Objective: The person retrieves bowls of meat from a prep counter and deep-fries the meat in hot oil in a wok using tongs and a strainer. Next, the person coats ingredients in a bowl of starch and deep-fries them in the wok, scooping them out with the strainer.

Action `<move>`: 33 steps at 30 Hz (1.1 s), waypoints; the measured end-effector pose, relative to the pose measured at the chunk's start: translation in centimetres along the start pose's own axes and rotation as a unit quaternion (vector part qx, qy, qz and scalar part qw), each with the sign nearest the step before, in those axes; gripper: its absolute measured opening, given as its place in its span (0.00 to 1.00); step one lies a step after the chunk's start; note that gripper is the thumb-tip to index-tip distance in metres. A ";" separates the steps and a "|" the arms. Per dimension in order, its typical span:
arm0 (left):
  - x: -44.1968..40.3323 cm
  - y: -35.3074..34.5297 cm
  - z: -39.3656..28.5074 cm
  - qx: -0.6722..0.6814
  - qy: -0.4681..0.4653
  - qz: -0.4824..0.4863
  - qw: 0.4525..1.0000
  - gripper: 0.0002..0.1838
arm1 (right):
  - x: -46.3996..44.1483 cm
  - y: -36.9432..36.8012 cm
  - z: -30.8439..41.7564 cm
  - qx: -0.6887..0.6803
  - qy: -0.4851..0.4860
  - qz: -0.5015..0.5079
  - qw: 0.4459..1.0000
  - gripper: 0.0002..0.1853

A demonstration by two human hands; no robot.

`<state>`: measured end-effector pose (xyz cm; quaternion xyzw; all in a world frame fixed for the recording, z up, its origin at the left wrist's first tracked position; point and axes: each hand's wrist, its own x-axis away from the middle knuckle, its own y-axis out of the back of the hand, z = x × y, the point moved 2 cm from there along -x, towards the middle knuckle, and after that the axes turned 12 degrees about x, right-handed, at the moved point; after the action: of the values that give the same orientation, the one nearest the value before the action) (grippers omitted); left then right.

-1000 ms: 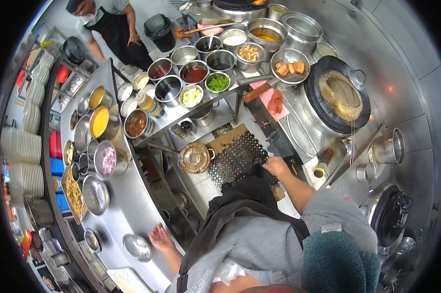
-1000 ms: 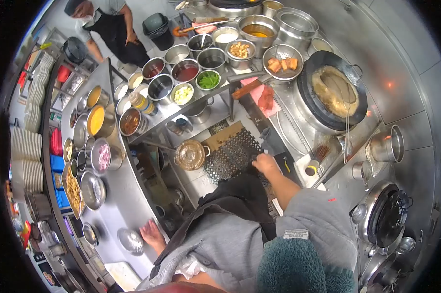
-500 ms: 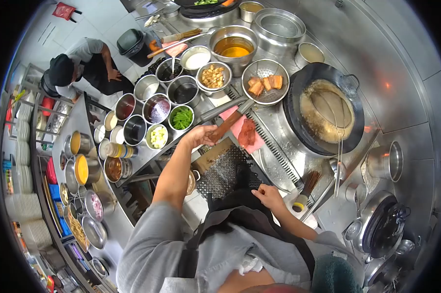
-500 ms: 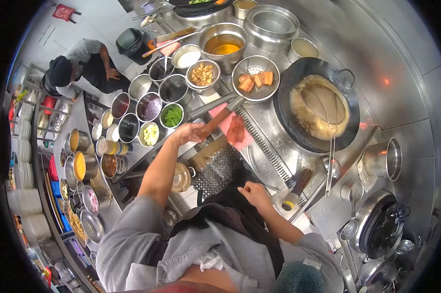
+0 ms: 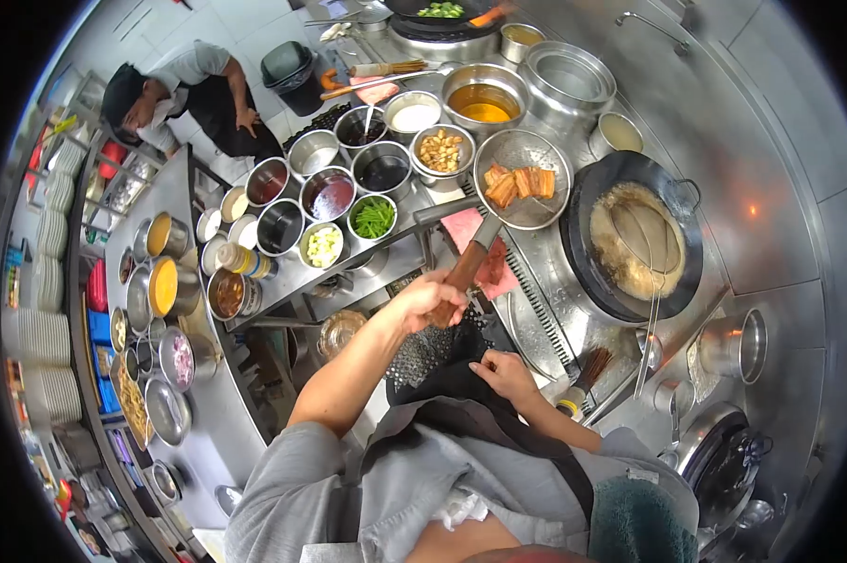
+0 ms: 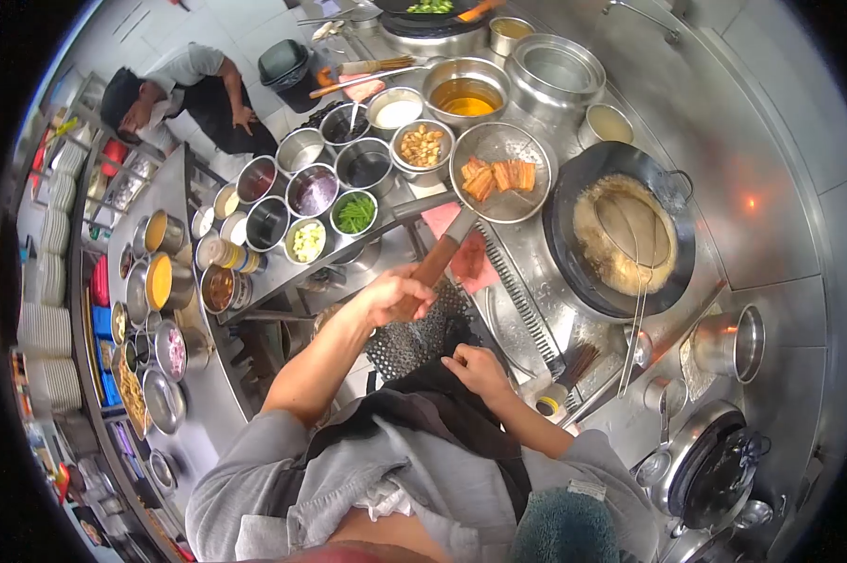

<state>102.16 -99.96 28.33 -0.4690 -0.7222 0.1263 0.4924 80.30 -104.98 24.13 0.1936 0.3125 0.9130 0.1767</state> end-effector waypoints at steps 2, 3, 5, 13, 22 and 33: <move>4.7 1.3 1.3 0.027 -0.031 0.035 0.999 0.17 | 0.8 -0.4 0.9 0.021 0.019 0.005 1.000 0.17; 7.9 1.3 1.6 0.067 -0.037 0.038 0.996 0.18 | 0.9 -0.6 1.5 0.037 0.038 0.009 0.999 0.17; 13.0 3.7 3.6 0.096 -0.045 0.048 0.993 0.20 | 1.2 -1.9 2.4 0.070 0.088 -0.004 0.994 0.17; 32.3 11.2 16.3 0.206 -0.256 -0.010 0.944 0.21 | 2.2 -11.9 -1.8 0.153 0.065 0.126 0.978 0.18; 50.7 18.0 25.1 0.238 -0.452 -0.297 0.806 0.21 | 5.0 -16.4 2.7 0.278 0.030 0.194 0.940 0.18; 58.3 29.5 23.4 0.000 -0.317 -0.750 0.580 0.16 | 4.6 -15.7 3.2 0.282 0.058 0.129 0.949 0.17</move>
<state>94.71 -31.10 32.62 0.3096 -0.9269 -0.1478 0.1519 80.99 -89.65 17.58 0.2209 0.5389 0.8126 -0.0225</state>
